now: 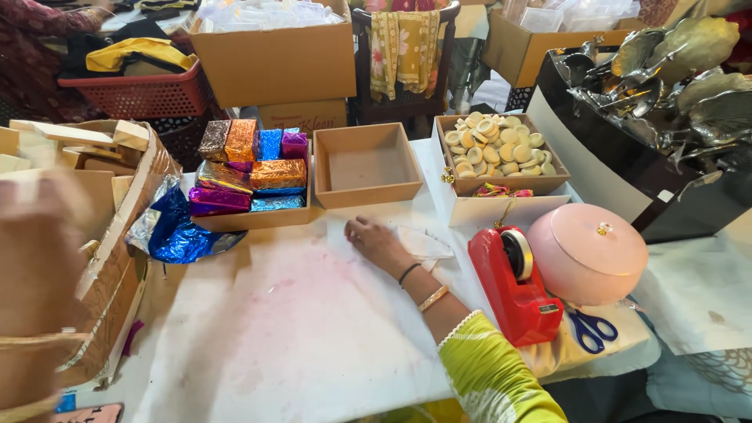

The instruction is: Wrapping rectangular bars (likely soap or craft blocks) in metallic foil and decorative purple paper, then sealing them with tape.

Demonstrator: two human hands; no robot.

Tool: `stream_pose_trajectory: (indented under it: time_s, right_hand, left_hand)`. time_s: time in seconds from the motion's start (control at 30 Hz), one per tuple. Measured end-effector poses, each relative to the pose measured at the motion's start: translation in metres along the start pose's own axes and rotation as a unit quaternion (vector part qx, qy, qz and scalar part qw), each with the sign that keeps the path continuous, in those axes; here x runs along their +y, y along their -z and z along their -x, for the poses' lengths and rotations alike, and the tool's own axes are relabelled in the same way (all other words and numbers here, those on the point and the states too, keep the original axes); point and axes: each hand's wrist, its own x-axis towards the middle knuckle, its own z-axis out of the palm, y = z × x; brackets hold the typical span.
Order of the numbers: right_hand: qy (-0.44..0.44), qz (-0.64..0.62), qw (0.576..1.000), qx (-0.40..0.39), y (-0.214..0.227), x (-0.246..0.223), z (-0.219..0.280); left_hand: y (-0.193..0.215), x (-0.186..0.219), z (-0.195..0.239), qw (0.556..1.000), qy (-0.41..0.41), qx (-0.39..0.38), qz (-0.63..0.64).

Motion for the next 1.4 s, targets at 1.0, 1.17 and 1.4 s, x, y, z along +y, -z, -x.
stream_pose_trajectory:
  time_s: [1.0, 1.17, 1.4]
  right_hand:
    - [-0.104, -0.101, 0.962, 0.23, 0.032, 0.006, -0.005]
    - [0.038, 0.079, 0.994, 0.06, -0.01, -0.041, 0.01]
    - [-0.017, 0.203, 0.978, -0.052, -0.015, -0.062, 0.01]
  left_hand:
    - [-0.213, 0.288, 0.1, 0.77, 0.066, -0.184, 0.607]
    - [-0.194, 0.289, 0.097, 0.737, 0.124, -0.242, 0.619]
    - [-0.18, 0.285, 0.091, 0.755, 0.13, -0.264, 0.585]
